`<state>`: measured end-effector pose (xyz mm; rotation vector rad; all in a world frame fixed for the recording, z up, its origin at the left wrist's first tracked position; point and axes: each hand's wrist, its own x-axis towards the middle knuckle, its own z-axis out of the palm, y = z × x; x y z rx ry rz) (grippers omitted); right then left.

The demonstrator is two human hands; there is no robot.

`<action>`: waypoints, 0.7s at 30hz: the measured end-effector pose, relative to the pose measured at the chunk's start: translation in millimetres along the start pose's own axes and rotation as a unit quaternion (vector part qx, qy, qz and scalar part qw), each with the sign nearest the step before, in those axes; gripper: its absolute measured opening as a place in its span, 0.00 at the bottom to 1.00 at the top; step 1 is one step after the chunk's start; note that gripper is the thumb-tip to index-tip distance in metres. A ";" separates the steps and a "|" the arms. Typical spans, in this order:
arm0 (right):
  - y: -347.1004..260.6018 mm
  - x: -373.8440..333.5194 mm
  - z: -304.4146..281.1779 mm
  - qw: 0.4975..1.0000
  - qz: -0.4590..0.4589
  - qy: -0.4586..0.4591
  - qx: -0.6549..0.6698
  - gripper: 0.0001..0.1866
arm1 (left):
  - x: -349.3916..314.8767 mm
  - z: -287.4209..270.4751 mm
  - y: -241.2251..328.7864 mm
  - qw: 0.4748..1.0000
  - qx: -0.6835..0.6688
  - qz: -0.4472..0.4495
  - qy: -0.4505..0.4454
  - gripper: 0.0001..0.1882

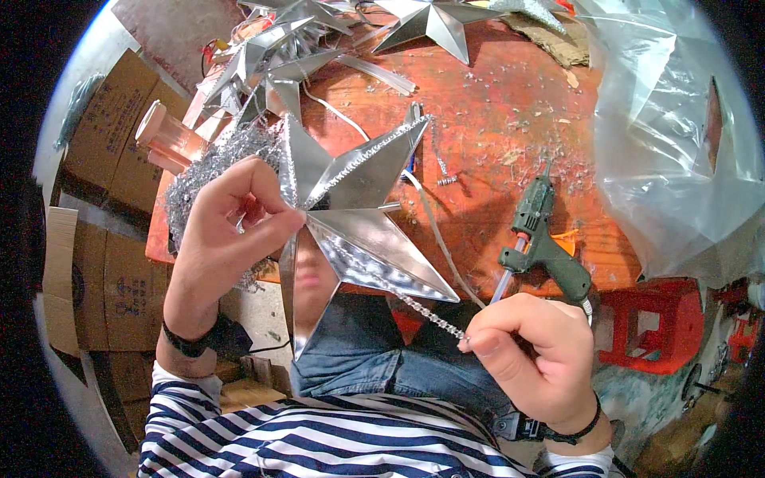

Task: The person applies a silver beaded chain to the edges of a large, metallic star-shaped decoration using a hot glue gun. They repeatedly apply glue to the star's edges and press the chain into place, working around the star's points.

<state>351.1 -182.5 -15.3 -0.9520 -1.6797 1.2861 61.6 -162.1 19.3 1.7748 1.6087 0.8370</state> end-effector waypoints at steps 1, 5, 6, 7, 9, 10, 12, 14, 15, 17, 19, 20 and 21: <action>0.6 -0.4 -0.5 1.000 0.004 0.005 0.003 0.10 | 0.3 0.9 -1.5 1.000 0.006 0.006 -0.004 0.10; 2.5 -1.5 -0.4 1.000 0.019 -0.002 0.004 0.11 | 2.5 1.3 -3.8 0.999 0.033 0.007 -0.013 0.11; 2.6 -1.1 -0.2 1.000 0.022 -0.006 0.000 0.11 | 3.5 1.4 -4.1 0.999 0.037 0.009 -0.017 0.11; 3.0 -1.2 0.3 1.000 0.025 -0.010 -0.003 0.11 | 3.8 1.2 -4.5 0.999 0.041 0.011 -0.022 0.10; 4.6 -1.7 0.7 0.999 0.034 -0.016 -0.005 0.11 | 6.0 -0.2 -5.4 0.999 -0.039 -0.030 -0.019 0.10; 5.4 -1.7 0.9 0.999 0.038 -0.020 -0.005 0.11 | 6.4 -0.8 -5.7 0.995 -0.079 -0.051 -0.017 0.10; 6.0 -1.1 0.7 0.998 0.049 -0.030 -0.015 0.10 | 6.8 -2.0 -3.2 0.983 -0.167 -0.082 -0.010 0.12; 5.6 0.0 1.4 0.998 0.052 -0.035 -0.024 0.10 | 6.4 -5.2 -5.2 0.981 -0.172 -0.083 -0.011 0.14; 5.7 0.6 2.4 0.998 0.049 -0.035 -0.028 0.09 | 5.4 -5.0 -5.8 0.985 -0.155 -0.077 -0.015 0.14; 7.2 0.3 3.3 0.998 0.049 -0.029 -0.036 0.09 | 5.7 -2.1 -8.3 0.990 -0.125 -0.062 -0.026 0.14; 8.7 -0.7 3.2 0.998 0.052 -0.024 -0.036 0.09 | 6.4 -0.3 -7.3 0.991 -0.116 -0.067 -0.024 0.15; 10.1 -0.4 3.0 0.998 0.037 -0.026 -0.045 0.09 | 6.2 -0.3 -6.3 0.991 -0.110 -0.071 -0.022 0.16; 12.0 0.3 2.9 0.998 0.021 -0.027 -0.054 0.09 | 5.8 -0.8 -5.7 0.992 -0.107 -0.069 -0.020 0.16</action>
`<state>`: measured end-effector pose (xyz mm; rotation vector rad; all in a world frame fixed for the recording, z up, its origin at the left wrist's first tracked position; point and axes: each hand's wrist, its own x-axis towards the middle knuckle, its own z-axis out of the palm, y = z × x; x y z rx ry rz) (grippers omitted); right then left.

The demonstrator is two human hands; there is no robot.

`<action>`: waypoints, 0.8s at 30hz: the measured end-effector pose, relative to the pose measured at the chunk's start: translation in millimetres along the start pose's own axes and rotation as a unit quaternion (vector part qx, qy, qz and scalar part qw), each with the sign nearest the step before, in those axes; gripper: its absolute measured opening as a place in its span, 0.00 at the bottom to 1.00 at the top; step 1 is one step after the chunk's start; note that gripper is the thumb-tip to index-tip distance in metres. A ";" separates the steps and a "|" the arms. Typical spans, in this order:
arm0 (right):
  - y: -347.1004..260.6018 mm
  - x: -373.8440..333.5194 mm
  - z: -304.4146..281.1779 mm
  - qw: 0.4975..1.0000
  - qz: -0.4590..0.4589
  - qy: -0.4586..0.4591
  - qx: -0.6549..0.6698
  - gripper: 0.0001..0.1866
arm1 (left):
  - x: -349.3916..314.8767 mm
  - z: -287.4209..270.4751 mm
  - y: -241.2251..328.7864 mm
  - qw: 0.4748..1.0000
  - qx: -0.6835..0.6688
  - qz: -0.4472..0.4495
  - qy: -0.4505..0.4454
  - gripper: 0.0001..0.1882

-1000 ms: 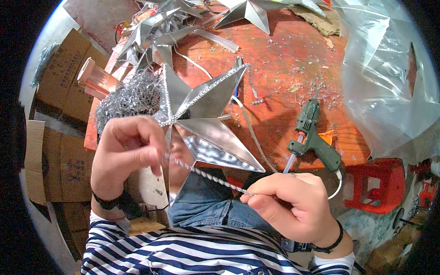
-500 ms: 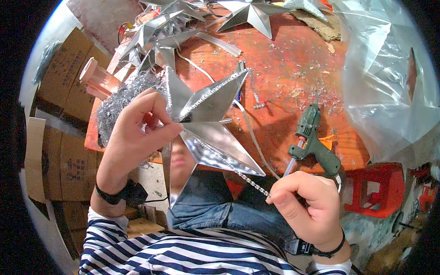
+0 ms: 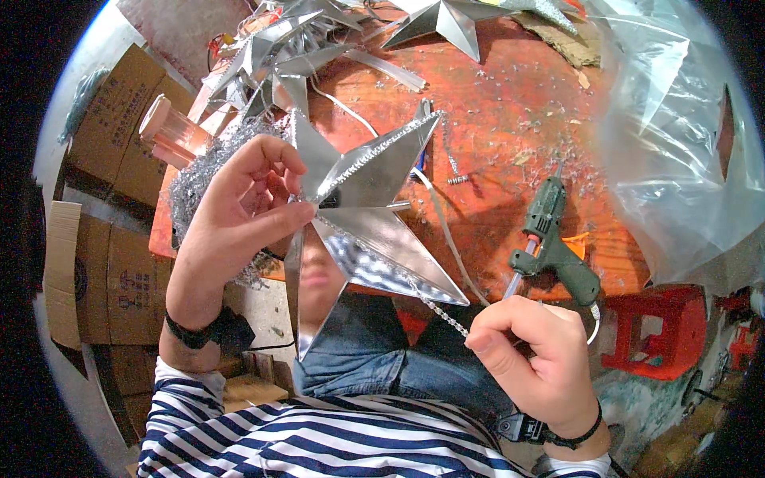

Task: The person applies a silver beaded chain to the edges of a large, metallic star-shaped decoration using a hot glue gun. They repeatedly apply glue to the star's edges and press the chain into place, working around the star's points.

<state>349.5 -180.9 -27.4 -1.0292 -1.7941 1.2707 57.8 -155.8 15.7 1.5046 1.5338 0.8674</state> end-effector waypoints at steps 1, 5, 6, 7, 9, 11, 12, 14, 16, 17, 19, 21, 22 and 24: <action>1.5 -0.2 -0.4 1.000 -0.013 0.003 -0.012 0.09 | 1.8 1.1 -1.0 1.000 0.000 0.004 -0.002 0.16; 0.2 -2.3 -2.7 0.998 0.053 0.015 0.007 0.09 | 3.4 0.6 0.2 1.000 0.026 0.013 -0.010 0.18; -0.5 -2.4 -2.8 0.997 0.074 0.019 0.019 0.08 | 2.7 -0.4 0.5 1.000 0.017 0.009 -0.012 0.18; -0.1 -2.9 -2.9 0.994 0.098 0.026 0.028 0.08 | 4.4 -0.1 -1.3 1.000 0.005 0.007 -0.017 0.18; 6.9 -3.5 -0.3 0.995 0.091 0.028 0.030 0.07 | 7.4 0.9 -3.8 1.000 -0.010 0.006 -0.025 0.19; 11.5 -3.9 1.3 0.995 0.093 0.027 0.035 0.07 | 7.1 0.5 -2.4 1.000 -0.013 0.004 -0.028 0.19; 12.6 -4.1 1.4 0.994 0.099 0.026 0.037 0.06 | 6.6 0.6 -1.9 1.000 -0.013 0.001 -0.026 0.20; 13.7 -4.0 1.6 0.993 0.109 0.028 0.042 0.06 | 7.0 1.4 -2.5 1.000 -0.017 -0.001 -0.026 0.20; 13.4 -2.8 2.3 0.991 0.117 0.030 0.052 0.06 | 8.2 1.1 -3.8 0.999 -0.017 -0.001 -0.030 0.20; 13.8 -2.4 2.2 0.992 0.117 0.029 0.048 0.06 | 8.8 0.9 -4.2 0.999 -0.017 -0.001 -0.033 0.20; 15.4 -1.6 2.6 0.992 0.116 0.023 0.040 0.06 | 9.3 -0.1 -5.5 0.999 -0.018 0.004 -0.033 0.20; 15.1 -0.6 2.8 0.991 0.125 0.019 0.044 0.06 | 8.8 -0.7 -5.7 0.999 -0.018 0.006 -0.032 0.20; 15.4 -0.5 3.0 0.990 0.130 0.017 0.045 0.06 | 8.8 -0.7 -5.9 0.999 -0.018 0.008 -0.032 0.20; 18.4 -0.8 2.9 0.992 0.121 0.013 0.030 0.06 | 8.4 -0.9 -6.6 0.999 -0.017 0.011 -0.032 0.20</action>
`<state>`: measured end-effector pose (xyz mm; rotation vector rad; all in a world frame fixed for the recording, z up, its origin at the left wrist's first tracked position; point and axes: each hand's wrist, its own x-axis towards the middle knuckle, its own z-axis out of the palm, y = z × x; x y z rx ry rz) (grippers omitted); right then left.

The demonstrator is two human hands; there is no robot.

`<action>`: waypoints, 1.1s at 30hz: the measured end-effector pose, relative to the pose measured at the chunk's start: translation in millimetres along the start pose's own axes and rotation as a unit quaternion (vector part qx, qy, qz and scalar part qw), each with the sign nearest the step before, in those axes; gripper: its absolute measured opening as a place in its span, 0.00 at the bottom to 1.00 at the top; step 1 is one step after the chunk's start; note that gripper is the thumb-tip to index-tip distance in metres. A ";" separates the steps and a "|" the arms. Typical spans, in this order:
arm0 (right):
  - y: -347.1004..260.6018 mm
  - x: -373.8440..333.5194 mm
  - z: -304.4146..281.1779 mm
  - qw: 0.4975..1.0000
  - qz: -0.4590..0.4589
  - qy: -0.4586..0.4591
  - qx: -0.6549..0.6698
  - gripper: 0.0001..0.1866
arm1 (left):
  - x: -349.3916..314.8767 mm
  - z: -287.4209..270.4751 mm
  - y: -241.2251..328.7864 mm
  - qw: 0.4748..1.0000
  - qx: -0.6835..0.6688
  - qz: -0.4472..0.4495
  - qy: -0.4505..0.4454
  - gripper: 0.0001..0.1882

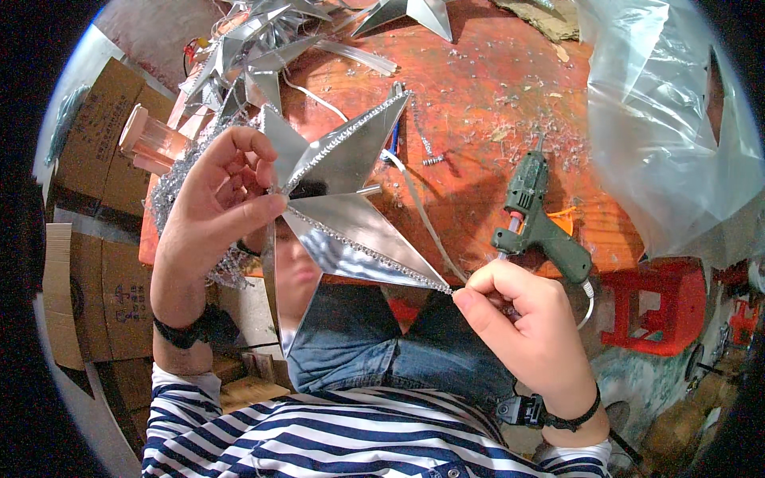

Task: The person applies a silver beaded chain to the edges of a large, metallic star-shaped decoration using a hot glue gun. They repeatedly apply glue to the star's edges and press the chain into place, working around the star's points.

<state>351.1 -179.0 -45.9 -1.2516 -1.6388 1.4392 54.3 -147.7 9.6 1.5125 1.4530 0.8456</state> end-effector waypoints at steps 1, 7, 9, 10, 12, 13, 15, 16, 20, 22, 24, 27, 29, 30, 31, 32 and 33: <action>1.5 0.0 0.0 1.000 -0.005 -0.001 -0.008 0.06 | -0.3 0.0 -1.0 1.000 0.001 0.001 0.000 0.20; 0.4 -0.7 -0.5 1.000 -0.001 0.004 0.031 0.06 | 0.2 1.3 -1.5 1.000 -0.004 0.000 -0.001 0.20; 1.6 0.7 -0.7 1.000 0.002 0.001 0.031 0.07 | -1.0 0.9 -0.9 1.000 -0.003 -0.005 0.001 0.20; 1.9 1.3 -1.0 1.000 0.003 0.001 0.030 0.07 | -1.1 1.1 -0.1 1.000 -0.003 -0.006 0.001 0.19; 3.3 2.8 -0.5 1.000 -0.002 0.005 0.021 0.06 | -1.1 0.9 -0.2 1.000 -0.002 -0.002 0.001 0.19; 4.1 3.0 -0.3 1.000 -0.005 0.007 0.017 0.06 | -0.5 0.8 -1.8 1.000 -0.002 0.002 0.000 0.19; 4.4 2.6 0.5 1.000 0.000 0.011 0.024 0.06 | 0.4 1.1 -2.9 1.000 -0.004 0.006 -0.003 0.19; 4.4 2.7 0.9 1.000 0.002 0.012 0.028 0.06 | 0.5 1.2 -2.6 1.000 -0.005 0.005 -0.004 0.19; 2.7 2.6 0.8 0.999 0.010 0.006 0.032 0.06 | -0.1 0.9 -1.6 1.000 0.000 0.007 -0.001 0.20; 3.3 2.6 -0.1 0.999 0.012 0.001 0.037 0.06 | -0.3 1.1 -1.4 1.000 -0.006 0.005 0.000 0.20; 4.2 2.0 -1.5 1.000 0.011 0.000 0.029 0.06 | 0.5 1.6 -2.5 1.000 -0.012 0.005 -0.002 0.20; 3.1 0.7 -1.7 1.000 0.012 -0.003 0.028 0.06 | -0.2 0.6 -3.1 1.000 -0.015 0.006 -0.003 0.20; 2.9 0.7 -1.4 0.999 0.014 -0.002 0.033 0.06 | 0.0 0.8 -2.8 1.000 -0.013 0.006 -0.003 0.20; 2.9 1.0 -0.6 0.999 0.014 -0.001 0.038 0.06 | 0.0 1.2 -2.9 1.000 -0.013 0.007 -0.002 0.20; 2.9 1.4 -0.3 0.999 0.014 0.000 0.042 0.06 | 0.0 1.5 -2.7 1.000 -0.013 0.008 -0.001 0.20; 3.3 1.7 -0.5 0.999 0.014 -0.004 0.040 0.06 | 0.0 1.7 -2.7 1.000 -0.012 0.009 0.000 0.19; 4.2 2.1 -0.9 0.999 0.015 -0.008 0.038 0.06 | 0.0 1.7 -2.6 1.000 -0.013 0.008 0.000 0.19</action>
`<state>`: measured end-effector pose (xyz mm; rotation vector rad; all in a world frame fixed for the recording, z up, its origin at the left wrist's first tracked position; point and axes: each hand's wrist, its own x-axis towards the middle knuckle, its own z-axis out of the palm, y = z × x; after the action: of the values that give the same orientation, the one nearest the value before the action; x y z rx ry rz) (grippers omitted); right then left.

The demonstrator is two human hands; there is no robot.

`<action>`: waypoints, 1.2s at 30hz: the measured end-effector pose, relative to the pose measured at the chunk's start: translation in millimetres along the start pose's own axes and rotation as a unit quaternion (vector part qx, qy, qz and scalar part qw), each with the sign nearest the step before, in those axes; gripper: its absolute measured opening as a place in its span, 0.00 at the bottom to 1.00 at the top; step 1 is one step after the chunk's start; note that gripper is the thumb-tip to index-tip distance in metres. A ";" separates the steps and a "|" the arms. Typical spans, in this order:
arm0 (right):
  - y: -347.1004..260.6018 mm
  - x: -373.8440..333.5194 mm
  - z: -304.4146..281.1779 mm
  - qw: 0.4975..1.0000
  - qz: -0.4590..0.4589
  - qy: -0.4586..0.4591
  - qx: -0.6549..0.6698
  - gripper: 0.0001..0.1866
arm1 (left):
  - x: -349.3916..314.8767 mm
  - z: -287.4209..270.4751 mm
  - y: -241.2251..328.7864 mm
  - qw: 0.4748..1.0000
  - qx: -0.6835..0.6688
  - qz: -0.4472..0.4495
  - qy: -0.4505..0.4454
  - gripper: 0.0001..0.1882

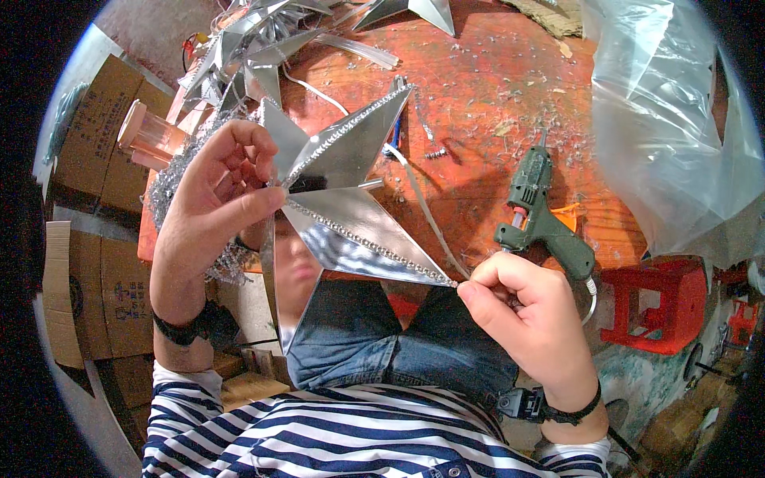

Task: The person applies a silver beaded chain to the edges of a large, metallic star-shaped decoration using a hot glue gun. They repeatedly apply glue to the star's edges and press the chain into place, working around the star's points.

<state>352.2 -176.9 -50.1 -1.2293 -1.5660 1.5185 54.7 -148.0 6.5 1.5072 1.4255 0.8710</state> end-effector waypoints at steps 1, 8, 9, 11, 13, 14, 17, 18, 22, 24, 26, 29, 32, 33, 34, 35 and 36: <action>1.0 0.4 -0.1 1.000 0.000 -0.004 -0.002 0.06 | 0.0 0.0 0.0 1.000 0.000 0.000 0.000 0.19; 4.2 1.6 4.3 1.000 -0.012 0.004 -0.005 0.06 | 0.1 2.2 2.4 1.000 -0.016 -0.014 0.005 0.19; 4.5 1.5 5.0 1.000 -0.016 0.009 -0.009 0.06 | 0.3 2.2 0.7 1.000 -0.022 -0.006 0.008 0.18; 4.7 1.6 5.5 1.000 -0.023 0.012 -0.017 0.06 | 0.9 1.7 -4.2 0.999 -0.033 0.010 0.014 0.17; 4.7 2.1 5.1 0.999 -0.027 0.009 -0.024 0.06 | 1.1 1.1 -2.5 0.999 -0.041 0.005 0.016 0.17; 4.9 2.1 4.9 0.999 -0.028 0.010 -0.027 0.06 | 1.3 0.7 -1.6 0.999 -0.045 0.003 0.017 0.17; 5.0 2.3 4.8 0.999 -0.028 0.010 -0.038 0.06 | 1.3 0.1 0.3 0.998 -0.061 -0.013 0.012 0.17; 3.0 2.6 4.4 0.999 -0.024 0.009 -0.044 0.06 | 2.9 -4.2 -0.5 0.997 -0.075 -0.019 0.005 0.17; -1.5 0.5 0.1 0.981 -0.097 0.005 -0.167 0.05 | 4.5 -29.7 -22.5 0.969 -0.246 0.037 0.001 0.20; -7.7 -0.6 -12.0 0.962 -0.170 0.004 -0.214 0.05 | -0.9 -46.6 -39.6 0.946 -0.300 0.116 0.050 0.22; -18.7 -3.2 -28.5 0.938 -0.208 0.035 -0.276 0.06 | -12.5 -56.8 -43.6 0.938 -0.286 0.158 0.119 0.24; -18.2 1.4 -39.9 0.859 -0.160 0.180 -0.451 0.18 | -25.5 -61.0 -49.5 0.952 -0.177 0.175 0.178 0.37; 3.0 7.1 -55.5 0.832 -0.115 0.128 -0.527 0.30 | -36.0 -29.0 -36.8 0.967 0.081 0.155 0.187 0.55; 6.6 9.5 -57.2 0.818 -0.116 0.101 -0.554 0.32 | -35.8 -20.4 -32.2 0.961 0.137 0.179 0.163 0.54; 8.0 12.0 -56.0 0.841 -0.093 0.082 -0.527 0.32 | -37.8 -15.2 -25.6 0.950 0.197 0.199 0.140 0.54; 6.5 13.4 -55.5 0.844 -0.091 0.080 -0.522 0.31 | -39.5 -11.9 -21.8 0.935 0.256 0.218 0.116 0.54; 4.7 14.7 -55.0 0.848 -0.089 0.078 -0.516 0.30 | -38.6 -10.8 -21.3 0.925 0.271 0.248 0.097 0.54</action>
<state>397.7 -142.5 -49.4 -1.6030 -2.3866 0.3420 32.6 -185.5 -6.2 2.3256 1.5294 0.9915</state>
